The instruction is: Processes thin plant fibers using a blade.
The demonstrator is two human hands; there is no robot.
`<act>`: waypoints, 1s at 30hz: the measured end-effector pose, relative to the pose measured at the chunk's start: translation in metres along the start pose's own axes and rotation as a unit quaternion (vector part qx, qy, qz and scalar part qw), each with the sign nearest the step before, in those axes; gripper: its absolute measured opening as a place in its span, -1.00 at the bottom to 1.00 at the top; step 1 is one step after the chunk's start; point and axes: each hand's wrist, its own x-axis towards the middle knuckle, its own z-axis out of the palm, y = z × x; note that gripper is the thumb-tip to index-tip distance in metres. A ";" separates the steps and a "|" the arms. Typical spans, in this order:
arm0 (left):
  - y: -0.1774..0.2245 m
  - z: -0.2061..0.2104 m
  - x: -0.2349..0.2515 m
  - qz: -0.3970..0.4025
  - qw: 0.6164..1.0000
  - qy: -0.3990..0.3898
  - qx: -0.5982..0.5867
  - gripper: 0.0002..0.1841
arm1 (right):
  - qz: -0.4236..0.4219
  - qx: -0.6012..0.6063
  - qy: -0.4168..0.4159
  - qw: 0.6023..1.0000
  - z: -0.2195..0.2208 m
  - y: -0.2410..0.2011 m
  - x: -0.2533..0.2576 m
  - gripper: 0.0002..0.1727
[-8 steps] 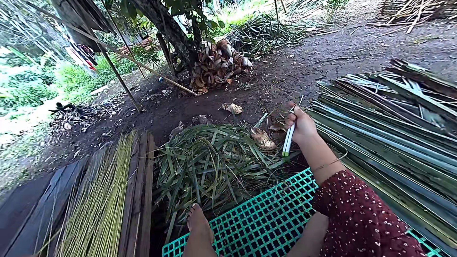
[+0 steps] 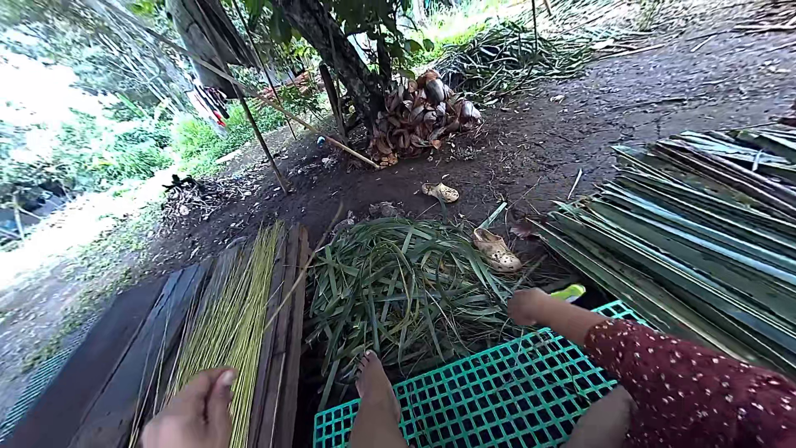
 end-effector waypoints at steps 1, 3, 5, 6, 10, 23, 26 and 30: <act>0.009 0.008 0.000 -0.037 0.999 0.006 0.003 -0.68 | -0.036 -0.008 -0.025 0.999 0.005 -0.013 -0.003 -0.51; 0.037 0.019 0.003 -0.054 0.998 0.006 -0.008 -0.70 | -0.155 0.094 -0.031 0.983 0.010 -0.028 -0.012 -0.47; 0.056 0.026 0.005 -0.027 0.999 -0.002 -0.032 -0.71 | -0.288 0.318 -0.001 0.903 0.009 -0.043 -0.043 -0.54; 0.063 0.030 0.005 -0.016 0.999 -0.003 -0.048 -0.71 | -0.355 0.446 0.005 0.821 0.008 -0.052 -0.061 -0.53; 0.087 0.042 0.005 0.007 0.995 -0.018 -0.099 -0.70 | -0.501 0.667 0.038 0.550 -0.005 -0.093 -0.129 -0.45; 0.110 0.039 -0.015 0.045 0.971 -0.076 -0.221 -0.66 | -0.507 0.686 0.215 0.475 -0.005 -0.096 -0.175 -0.58; 0.102 0.034 -0.019 0.028 0.962 -0.097 -0.252 -0.65 | -0.487 0.694 0.235 0.476 -0.009 -0.076 -0.175 -0.54; 0.104 0.033 -0.020 0.016 0.958 -0.107 -0.267 -0.66 | -0.545 0.629 0.156 0.531 -0.001 -0.077 -0.183 -0.49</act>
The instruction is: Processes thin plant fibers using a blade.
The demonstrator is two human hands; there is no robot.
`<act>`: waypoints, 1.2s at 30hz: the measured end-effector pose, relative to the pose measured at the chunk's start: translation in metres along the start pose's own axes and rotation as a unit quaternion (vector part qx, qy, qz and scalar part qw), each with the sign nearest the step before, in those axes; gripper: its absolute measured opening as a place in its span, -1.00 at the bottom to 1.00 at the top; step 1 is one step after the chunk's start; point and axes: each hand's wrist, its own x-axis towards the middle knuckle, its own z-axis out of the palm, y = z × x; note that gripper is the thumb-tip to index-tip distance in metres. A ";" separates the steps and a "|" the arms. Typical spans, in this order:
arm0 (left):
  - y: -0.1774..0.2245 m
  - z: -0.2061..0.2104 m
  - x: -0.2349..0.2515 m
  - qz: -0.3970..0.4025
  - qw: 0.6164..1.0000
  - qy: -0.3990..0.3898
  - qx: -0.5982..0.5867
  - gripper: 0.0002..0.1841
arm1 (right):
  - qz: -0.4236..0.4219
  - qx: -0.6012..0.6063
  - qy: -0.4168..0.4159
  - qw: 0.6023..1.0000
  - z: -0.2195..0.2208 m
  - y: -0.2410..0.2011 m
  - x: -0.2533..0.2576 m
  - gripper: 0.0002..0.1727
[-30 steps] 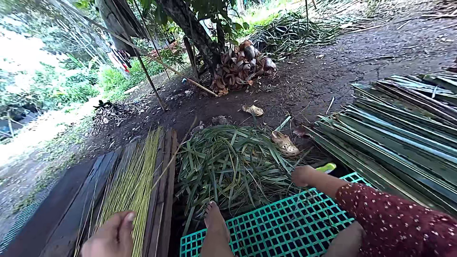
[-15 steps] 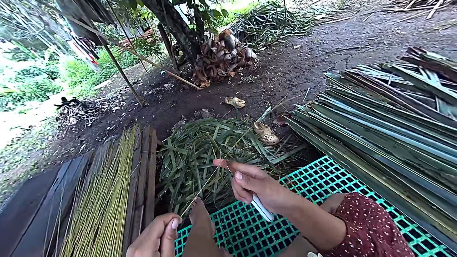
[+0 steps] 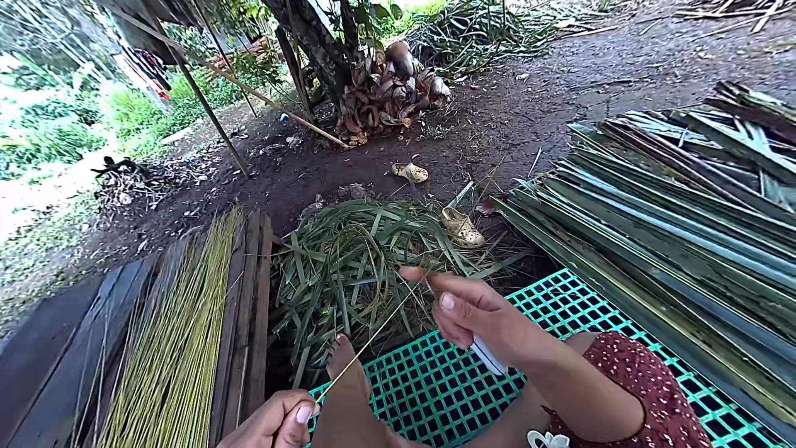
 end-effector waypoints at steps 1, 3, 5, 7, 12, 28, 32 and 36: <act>0.001 0.002 0.001 0.002 1.000 -0.003 -0.003 -0.66 | 0.004 -0.003 -0.020 1.000 0.005 0.002 -0.002 -0.49; 0.003 0.005 0.002 0.007 1.000 -0.005 -0.006 -0.66 | 0.004 0.004 -0.034 0.999 0.014 0.004 -0.003 -0.52; 0.005 0.006 0.001 0.010 1.000 -0.009 -0.007 -0.67 | -0.009 -0.001 -0.025 1.000 0.018 0.005 -0.004 -0.54; 0.007 0.005 0.000 0.016 1.000 -0.012 -0.005 -0.68 | -0.029 -0.032 -0.006 0.999 0.017 0.004 -0.004 -0.55; 0.003 0.000 -0.004 0.033 0.999 -0.007 0.003 -0.65 | -0.050 -0.043 0.098 0.993 -0.001 -0.003 -0.004 -0.62; 0.059 0.053 0.063 0.230 0.957 0.142 0.104 -0.79 | -0.169 -0.200 0.055 0.964 0.024 -0.001 -0.017 -0.50; 0.055 0.050 0.057 0.256 0.939 0.167 0.158 -0.78 | -0.164 -0.219 0.127 0.954 0.012 -0.008 -0.016 -0.53; 0.041 0.038 0.049 0.251 0.932 0.179 0.192 -0.76 | -0.168 -0.197 0.234 0.937 -0.014 -0.029 -0.004 -0.67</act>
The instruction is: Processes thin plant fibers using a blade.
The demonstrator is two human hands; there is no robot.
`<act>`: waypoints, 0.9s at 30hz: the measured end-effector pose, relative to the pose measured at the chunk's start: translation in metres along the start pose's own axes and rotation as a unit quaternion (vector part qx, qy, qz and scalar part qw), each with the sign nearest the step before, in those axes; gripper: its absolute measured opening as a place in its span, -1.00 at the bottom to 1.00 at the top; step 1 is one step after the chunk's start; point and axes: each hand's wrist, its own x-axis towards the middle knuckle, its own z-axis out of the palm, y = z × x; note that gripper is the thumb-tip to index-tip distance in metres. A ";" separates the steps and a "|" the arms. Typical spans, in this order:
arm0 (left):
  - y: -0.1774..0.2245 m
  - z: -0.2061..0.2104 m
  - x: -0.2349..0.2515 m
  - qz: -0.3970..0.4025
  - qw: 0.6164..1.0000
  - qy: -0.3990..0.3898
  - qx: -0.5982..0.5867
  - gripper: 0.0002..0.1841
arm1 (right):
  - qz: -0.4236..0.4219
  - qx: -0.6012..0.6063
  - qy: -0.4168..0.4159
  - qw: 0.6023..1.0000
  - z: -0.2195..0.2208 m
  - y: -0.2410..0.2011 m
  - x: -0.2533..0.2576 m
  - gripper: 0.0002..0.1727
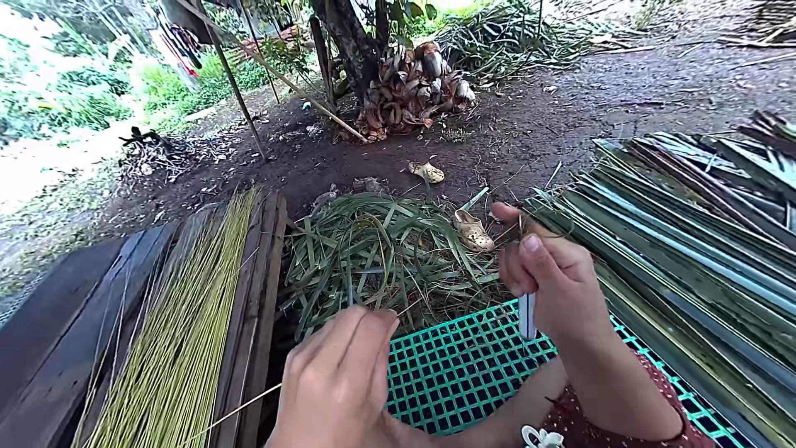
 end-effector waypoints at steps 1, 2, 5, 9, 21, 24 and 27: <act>-0.004 -0.003 -0.003 -0.003 1.000 -0.003 0.010 -0.76 | 0.001 -0.002 0.014 1.000 -0.007 -0.001 0.008 -0.61; -0.007 -0.007 -0.005 -0.008 1.000 -0.006 0.020 -0.76 | 0.002 -0.010 0.023 1.000 -0.016 -0.001 0.017 -0.57; -0.023 -0.020 -0.013 -0.031 0.997 -0.017 0.072 -0.74 | 0.009 0.001 0.075 0.997 -0.047 0.001 0.047 -0.56; -0.048 -0.033 -0.024 -0.070 0.989 -0.009 0.130 -0.71 | 0.082 0.056 0.247 0.964 -0.076 0.026 0.084 -0.58; -0.048 -0.022 -0.025 -0.128 0.988 -0.020 0.079 -0.74 | 0.306 0.116 -0.260 0.908 0.013 0.075 0.002 -0.45; -0.042 -0.017 -0.022 -0.116 0.991 -0.049 0.040 -0.74 | 0.266 0.241 -0.240 0.902 0.046 0.047 0.005 -0.46; -0.039 -0.017 -0.021 -0.112 0.991 -0.079 0.002 -0.77 | 0.262 0.280 -0.214 0.898 0.057 0.031 0.015 -0.52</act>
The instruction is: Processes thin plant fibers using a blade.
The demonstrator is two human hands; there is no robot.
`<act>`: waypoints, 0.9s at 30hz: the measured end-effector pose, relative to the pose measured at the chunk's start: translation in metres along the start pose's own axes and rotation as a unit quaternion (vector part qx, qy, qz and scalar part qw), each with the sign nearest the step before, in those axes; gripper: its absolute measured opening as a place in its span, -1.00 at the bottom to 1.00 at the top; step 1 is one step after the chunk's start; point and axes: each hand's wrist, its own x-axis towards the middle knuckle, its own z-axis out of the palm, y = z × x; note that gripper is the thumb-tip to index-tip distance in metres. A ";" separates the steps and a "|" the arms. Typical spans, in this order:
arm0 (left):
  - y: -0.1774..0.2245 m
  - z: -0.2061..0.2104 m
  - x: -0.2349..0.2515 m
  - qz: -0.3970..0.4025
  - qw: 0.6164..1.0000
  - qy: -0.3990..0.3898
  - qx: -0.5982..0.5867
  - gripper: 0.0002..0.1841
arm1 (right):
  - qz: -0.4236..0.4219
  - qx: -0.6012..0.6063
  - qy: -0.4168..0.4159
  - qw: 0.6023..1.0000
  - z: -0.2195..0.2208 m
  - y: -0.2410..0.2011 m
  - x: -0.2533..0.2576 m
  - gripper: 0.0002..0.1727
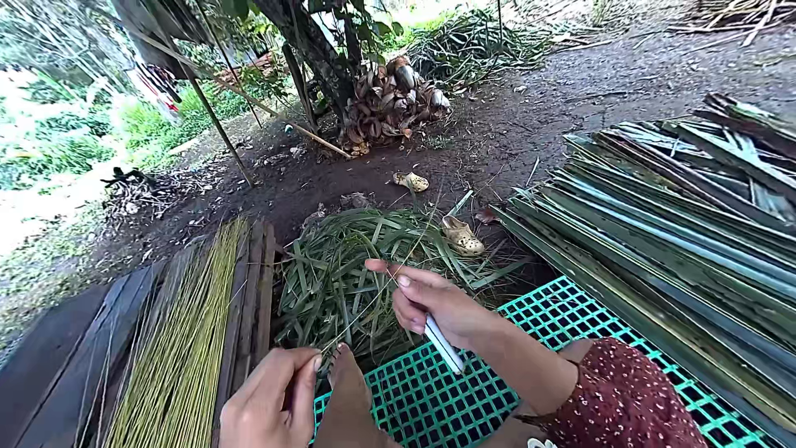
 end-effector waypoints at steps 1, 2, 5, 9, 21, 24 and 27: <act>0.000 0.000 -0.001 -0.002 1.000 -0.008 -0.007 -0.77 | -0.013 0.002 0.013 1.000 -0.001 -0.003 0.002 -0.54; 0.000 -0.001 -0.002 -0.005 1.000 -0.016 -0.010 -0.78 | -0.027 -0.005 0.032 0.999 -0.004 -0.006 0.003 -0.55; -0.006 -0.006 -0.008 -0.011 1.000 -0.028 -0.006 -0.77 | -0.059 -0.059 0.102 0.991 -0.027 -0.023 0.000 -0.52; -0.017 -0.019 -0.016 -0.035 0.999 -0.031 0.010 -0.76 | -0.119 -0.127 0.216 0.961 -0.071 -0.048 -0.009 -0.50; -0.008 -0.010 -0.007 -0.026 0.999 -0.028 -0.032 -0.75 | 0.031 -0.132 0.053 0.989 -0.031 -0.004 -0.024 -0.44; 0.008 0.018 0.000 0.011 0.999 -0.017 -0.050 -0.75 | -0.023 -0.191 0.027 0.981 0.019 0.021 -0.027 -0.56; 0.012 0.028 -0.001 0.028 0.999 -0.033 -0.029 -0.76 | -0.146 -0.270 0.122 0.944 0.027 0.032 -0.026 -0.79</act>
